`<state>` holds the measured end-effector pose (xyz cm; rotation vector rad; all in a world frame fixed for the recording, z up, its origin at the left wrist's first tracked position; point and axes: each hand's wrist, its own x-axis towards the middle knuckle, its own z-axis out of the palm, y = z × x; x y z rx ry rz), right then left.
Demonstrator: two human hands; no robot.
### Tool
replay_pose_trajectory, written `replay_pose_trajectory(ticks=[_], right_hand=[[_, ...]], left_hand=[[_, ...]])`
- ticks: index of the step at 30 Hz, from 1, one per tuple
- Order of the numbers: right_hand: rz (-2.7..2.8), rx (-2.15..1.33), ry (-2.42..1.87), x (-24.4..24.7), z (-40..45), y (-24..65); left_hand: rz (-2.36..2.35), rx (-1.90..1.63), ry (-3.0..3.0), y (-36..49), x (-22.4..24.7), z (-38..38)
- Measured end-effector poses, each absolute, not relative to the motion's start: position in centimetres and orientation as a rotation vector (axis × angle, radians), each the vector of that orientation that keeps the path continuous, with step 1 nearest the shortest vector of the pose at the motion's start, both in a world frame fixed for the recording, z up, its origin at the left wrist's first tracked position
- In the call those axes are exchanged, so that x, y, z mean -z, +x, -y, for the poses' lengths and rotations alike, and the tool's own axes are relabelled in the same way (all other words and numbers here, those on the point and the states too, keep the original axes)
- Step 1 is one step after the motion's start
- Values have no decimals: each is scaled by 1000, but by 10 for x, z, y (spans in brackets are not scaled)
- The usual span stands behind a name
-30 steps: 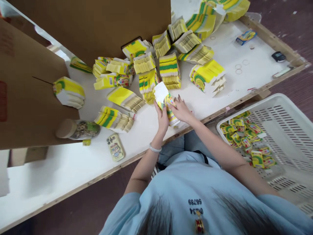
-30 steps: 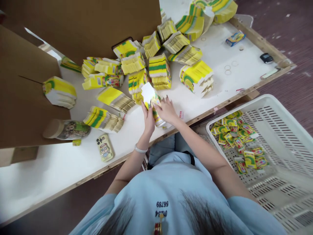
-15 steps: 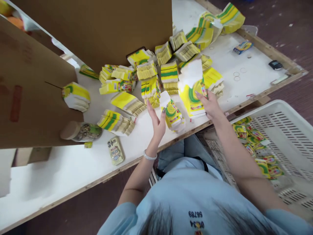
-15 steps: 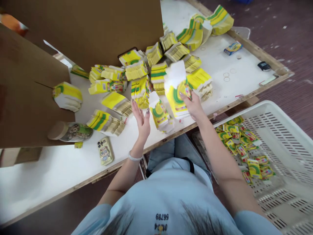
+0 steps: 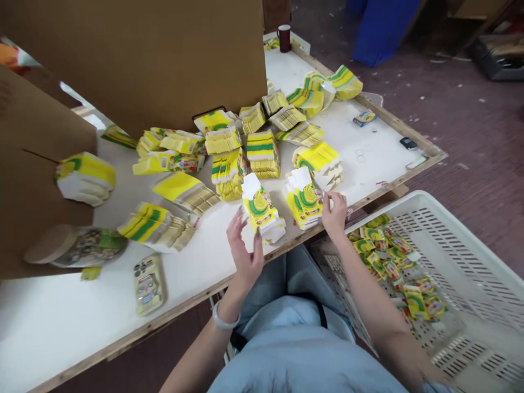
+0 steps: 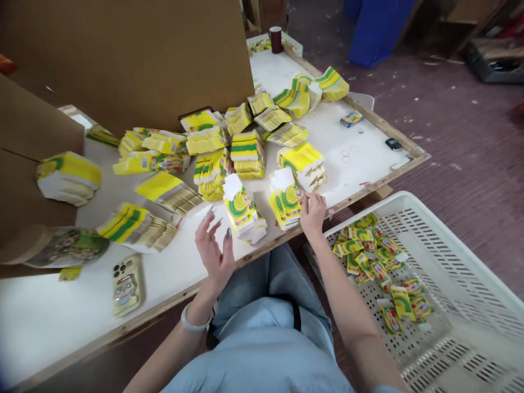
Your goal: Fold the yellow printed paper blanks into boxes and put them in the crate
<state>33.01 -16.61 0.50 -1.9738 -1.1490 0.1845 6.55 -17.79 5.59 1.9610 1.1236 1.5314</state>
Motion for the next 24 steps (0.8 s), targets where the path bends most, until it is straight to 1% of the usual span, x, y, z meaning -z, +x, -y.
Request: replay_pose_trajectory(ticks=[3,6,10,13,15,19,24], right_hand=[[1151,-154,-2096,-6,167,325],[1131,-241,-2143,-8,160,321],[1086,-240,-1964,-19,159,321],[1054,-229,-1825,-31,177,314],[1035,-318,-1718,-37,200,303],[1000,-611,-1536,-46,246,275],[751,-539,-1515,-40,269,251]], left_hand=[[-997,-1458,2044,89,-63,191],[-961,-1420,2067,107,-65,196],[-961,-1371,2130,106,-64,199],[-1025,-1325,2072,101,-64,202],[-1035,-1222,1967,104,-66,204],[-943,-890,1832,119,-66,209],[-791,-711,2120,127,-51,224]])
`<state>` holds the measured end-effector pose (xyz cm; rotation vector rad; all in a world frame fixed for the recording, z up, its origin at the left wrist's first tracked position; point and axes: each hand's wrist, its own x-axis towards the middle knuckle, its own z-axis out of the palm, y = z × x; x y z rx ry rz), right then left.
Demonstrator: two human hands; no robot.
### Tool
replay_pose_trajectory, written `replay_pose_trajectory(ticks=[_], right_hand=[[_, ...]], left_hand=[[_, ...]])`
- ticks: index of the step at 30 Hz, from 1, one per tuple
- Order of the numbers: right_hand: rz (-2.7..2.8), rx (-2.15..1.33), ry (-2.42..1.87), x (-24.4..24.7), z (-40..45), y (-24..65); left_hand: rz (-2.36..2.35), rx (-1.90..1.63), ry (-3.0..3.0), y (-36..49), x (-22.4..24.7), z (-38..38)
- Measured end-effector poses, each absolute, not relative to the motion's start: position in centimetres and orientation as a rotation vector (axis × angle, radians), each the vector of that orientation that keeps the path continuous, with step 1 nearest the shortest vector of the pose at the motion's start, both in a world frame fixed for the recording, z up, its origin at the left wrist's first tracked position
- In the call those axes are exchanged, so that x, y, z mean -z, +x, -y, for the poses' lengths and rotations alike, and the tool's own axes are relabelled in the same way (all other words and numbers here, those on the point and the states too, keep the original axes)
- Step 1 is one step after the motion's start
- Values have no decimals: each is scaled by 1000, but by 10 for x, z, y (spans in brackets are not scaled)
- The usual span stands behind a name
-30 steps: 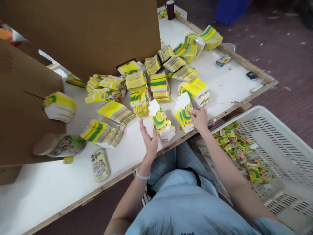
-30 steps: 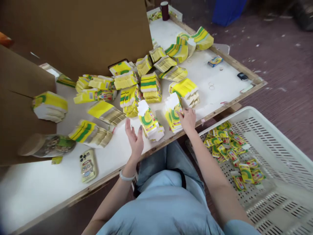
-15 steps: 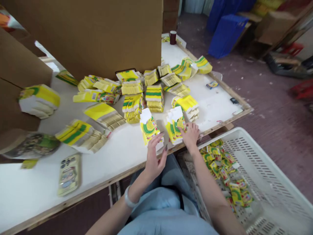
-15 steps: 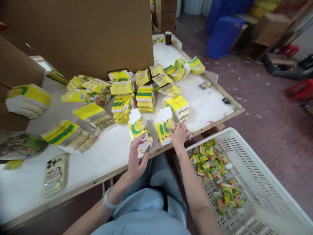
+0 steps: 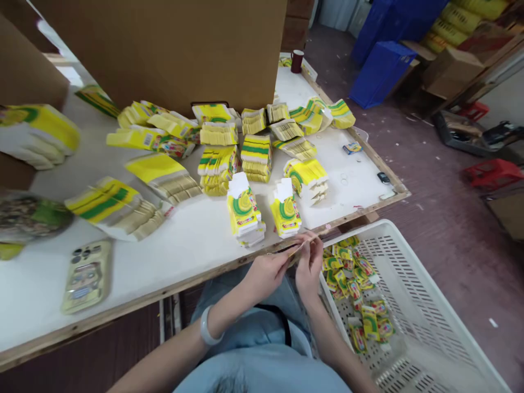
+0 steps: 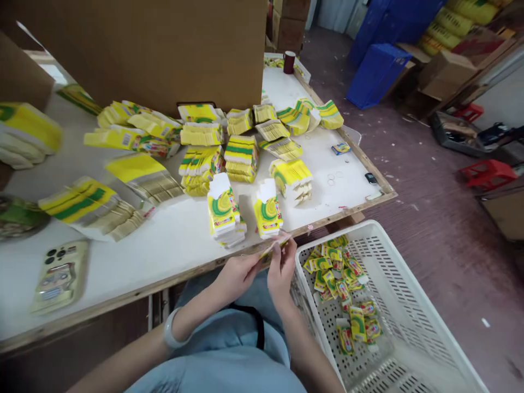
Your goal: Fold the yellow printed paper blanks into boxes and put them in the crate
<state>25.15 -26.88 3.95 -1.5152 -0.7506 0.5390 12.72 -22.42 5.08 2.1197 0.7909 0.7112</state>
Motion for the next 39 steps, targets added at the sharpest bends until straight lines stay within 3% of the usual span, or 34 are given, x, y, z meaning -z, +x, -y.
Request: replay_pose_trajectory(ticks=[5,12,18,22,30,35,39], right_hand=[[662,-607,-1475,-28,278,242],[840,-869,-1276,-35,301,239],[796,-1026,-1419,-42,308,241],[704,-922,-1586,-39,311,234],[711,-1037,-1582,-47,352,221],[691,-883,-1614,-43,366,220],[808,-995,-1550,-49,357,231]], left_hand=[[-687,-645,2199,117,-50,242],[-560,-662,1689,106,-62,244],[-644,-486,1606,94,-65,247],[-810,-414,1543,92,-65,256],[-821,-471,867,79,-68,295],[-829,-513,1031,68,-68,305],[-823,-476,1168,64,-68,299]])
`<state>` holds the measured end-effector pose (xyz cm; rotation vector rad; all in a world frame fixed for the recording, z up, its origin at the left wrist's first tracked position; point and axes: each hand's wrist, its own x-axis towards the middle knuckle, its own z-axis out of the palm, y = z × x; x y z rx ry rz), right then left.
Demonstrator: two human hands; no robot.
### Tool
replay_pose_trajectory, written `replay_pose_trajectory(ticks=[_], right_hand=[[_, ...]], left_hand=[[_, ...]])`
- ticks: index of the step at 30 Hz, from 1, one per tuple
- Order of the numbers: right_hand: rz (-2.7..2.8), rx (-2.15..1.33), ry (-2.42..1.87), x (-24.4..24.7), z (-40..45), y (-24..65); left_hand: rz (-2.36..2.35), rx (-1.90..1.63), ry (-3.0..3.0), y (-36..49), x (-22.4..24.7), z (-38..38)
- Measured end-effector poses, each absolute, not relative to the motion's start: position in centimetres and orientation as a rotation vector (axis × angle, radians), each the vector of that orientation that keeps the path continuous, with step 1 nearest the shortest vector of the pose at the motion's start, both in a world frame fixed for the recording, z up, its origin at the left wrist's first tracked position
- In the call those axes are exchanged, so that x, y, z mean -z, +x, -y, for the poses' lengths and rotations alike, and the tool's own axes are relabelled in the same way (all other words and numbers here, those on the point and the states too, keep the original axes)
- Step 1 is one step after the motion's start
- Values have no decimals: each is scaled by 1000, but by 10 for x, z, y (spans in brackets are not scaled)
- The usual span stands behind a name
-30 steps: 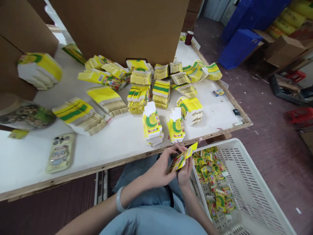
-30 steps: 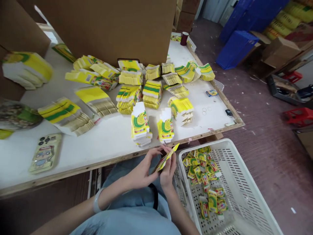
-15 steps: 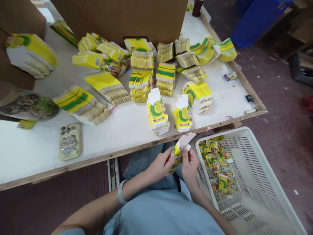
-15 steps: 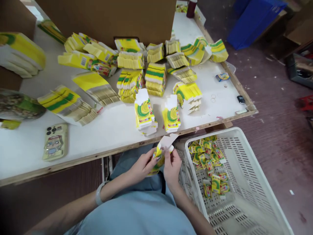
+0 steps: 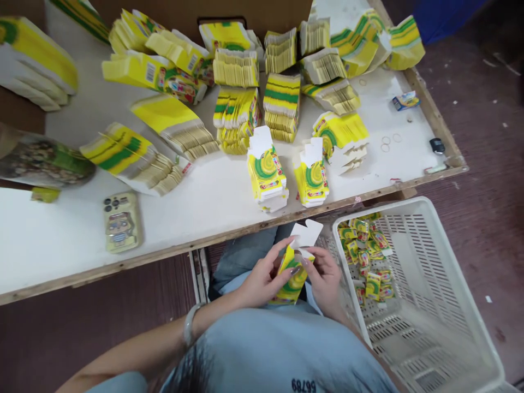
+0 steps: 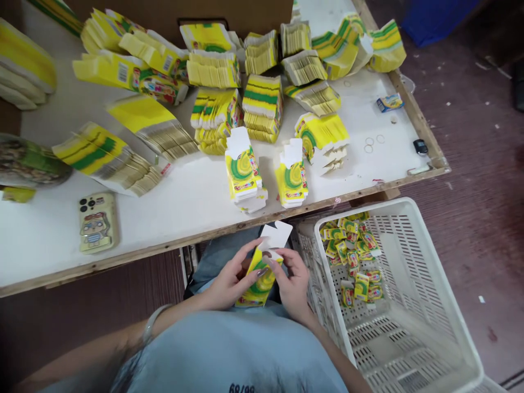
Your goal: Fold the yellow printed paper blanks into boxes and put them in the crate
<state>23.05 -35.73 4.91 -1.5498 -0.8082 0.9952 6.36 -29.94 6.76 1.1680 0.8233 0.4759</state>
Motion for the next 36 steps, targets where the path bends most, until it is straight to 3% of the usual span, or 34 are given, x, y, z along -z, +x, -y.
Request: replay_pose_trajectory(ticks=[3,9,14,21,29,33,36], right_hand=[[941,-1109,-1494,-55,353,236],[999,-939,-1458,-48,353,243],[1406,-1033,-1302,-50,357,262],[884,-1610,-1372,-61,355,249],[755,-1833,-1230,-60,344,258],[905,-1475,-1557,-55,352,259],[938,-1035,-1825,-60,357,299]], left_hand=[[-815,-439,1185,62,-67,295],[-939,-626,1247,64,-56,290],[-891,-564,1333,58,-58,286],[-917,-545,1460,60,-65,276],[-912,-547,1567,57,-59,284],[-829,-515,1772,59,-66,268],[-825,-662,2091,63,-86,207]])
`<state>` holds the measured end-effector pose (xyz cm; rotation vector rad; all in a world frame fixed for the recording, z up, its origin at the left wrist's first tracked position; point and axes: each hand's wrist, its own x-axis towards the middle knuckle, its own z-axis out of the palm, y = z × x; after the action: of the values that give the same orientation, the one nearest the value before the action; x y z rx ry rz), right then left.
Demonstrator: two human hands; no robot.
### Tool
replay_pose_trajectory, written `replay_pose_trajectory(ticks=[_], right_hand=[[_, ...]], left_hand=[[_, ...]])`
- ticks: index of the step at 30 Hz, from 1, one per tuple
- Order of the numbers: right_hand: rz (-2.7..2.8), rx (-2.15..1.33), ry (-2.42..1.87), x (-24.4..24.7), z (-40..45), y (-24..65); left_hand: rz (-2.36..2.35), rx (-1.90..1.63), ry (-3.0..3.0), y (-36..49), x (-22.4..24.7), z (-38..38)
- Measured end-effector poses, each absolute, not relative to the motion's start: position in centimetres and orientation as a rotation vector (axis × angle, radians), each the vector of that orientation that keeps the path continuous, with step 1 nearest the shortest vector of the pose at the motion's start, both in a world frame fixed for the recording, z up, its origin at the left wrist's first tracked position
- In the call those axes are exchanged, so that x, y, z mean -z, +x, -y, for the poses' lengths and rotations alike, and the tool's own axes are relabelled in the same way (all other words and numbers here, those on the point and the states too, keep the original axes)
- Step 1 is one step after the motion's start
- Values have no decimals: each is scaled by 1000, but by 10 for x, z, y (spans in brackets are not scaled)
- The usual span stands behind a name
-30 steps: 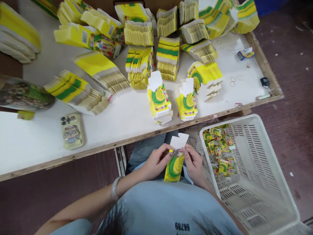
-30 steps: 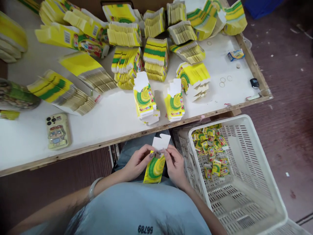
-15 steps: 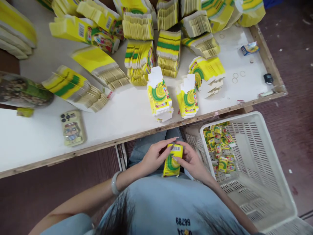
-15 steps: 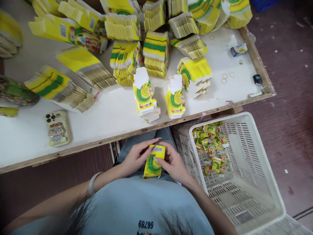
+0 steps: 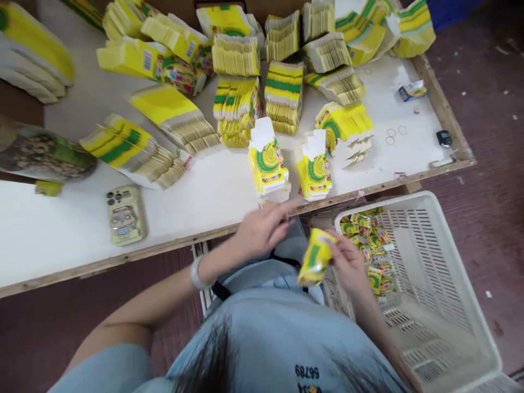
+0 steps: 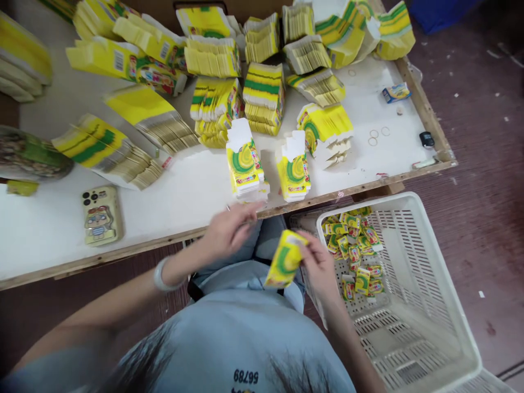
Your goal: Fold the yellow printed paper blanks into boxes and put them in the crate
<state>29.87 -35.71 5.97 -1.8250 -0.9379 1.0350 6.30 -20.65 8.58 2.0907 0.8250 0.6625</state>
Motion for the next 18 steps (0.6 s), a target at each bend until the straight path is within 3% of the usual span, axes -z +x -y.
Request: replay_pose_trajectory(ticks=[2,7,12,15,18], right_hand=[[926,-746,-1969,-65,360,338],[1242,156,-2497,-62,364,389],[1367,133,-2289,-39,347,357],[1414,53,-2151,-38,329,338],[1459,48,-1974,-55,304,318]], left_hand=[[-1032,-928,2115,65,-98,145],[-1438,-817,2024,74,-87,5],[-1442,-567,2075,76,-71,-39],[-1384,-535,2202,65,-94,-35],[-1318,-716,2387,57,-125,-10]])
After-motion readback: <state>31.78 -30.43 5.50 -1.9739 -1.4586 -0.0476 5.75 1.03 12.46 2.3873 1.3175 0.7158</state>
